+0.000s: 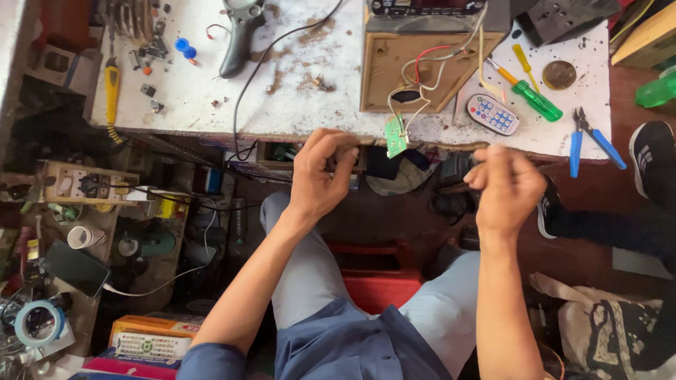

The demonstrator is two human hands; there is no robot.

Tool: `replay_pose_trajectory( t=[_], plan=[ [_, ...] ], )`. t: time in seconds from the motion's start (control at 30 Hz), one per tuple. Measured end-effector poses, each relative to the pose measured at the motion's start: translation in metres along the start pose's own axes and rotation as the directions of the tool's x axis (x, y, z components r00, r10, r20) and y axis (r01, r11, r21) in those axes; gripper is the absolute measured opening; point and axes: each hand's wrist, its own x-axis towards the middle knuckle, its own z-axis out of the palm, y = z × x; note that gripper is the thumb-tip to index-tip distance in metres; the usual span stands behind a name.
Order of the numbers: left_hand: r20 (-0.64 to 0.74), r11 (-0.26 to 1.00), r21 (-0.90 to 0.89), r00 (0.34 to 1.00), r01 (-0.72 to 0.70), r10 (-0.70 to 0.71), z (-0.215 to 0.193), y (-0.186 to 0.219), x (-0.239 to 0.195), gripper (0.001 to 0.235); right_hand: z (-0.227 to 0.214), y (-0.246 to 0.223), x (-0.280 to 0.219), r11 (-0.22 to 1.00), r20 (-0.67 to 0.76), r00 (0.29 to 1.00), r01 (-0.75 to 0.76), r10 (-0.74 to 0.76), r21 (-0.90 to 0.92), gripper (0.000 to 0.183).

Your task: The person uses a soldering iron to attach wires to a small green circuit board and then to a larger black electronic device. They dip the soldering iron tip into a flux container and use pliers to cut a wire before continuing to solder connections.

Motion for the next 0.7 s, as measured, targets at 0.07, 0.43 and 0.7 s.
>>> replay_pose_trajectory(
  t=[0.07,0.43,0.7],
  plan=[
    [-0.026,0.999,0.009,0.999,0.045,-0.045,-0.007,-0.010,-0.013,0.013,0.003,0.007,-0.014,0.974,0.030,0.994,0.111,-0.107,-0.199,0.022],
    [-0.189,0.966,0.195,0.973,0.171,-0.134,-0.033,-0.057,0.011,0.021,0.046,0.016,-0.059,0.985,0.083,0.993,0.099,-0.088,-0.140,0.018],
    [-0.066,0.831,0.549,0.995,0.094,-0.069,-0.004,-0.097,0.084,0.018,0.052,0.007,-0.071,0.972,0.141,0.989,0.076,-0.045,-0.222,0.017]
  ],
)
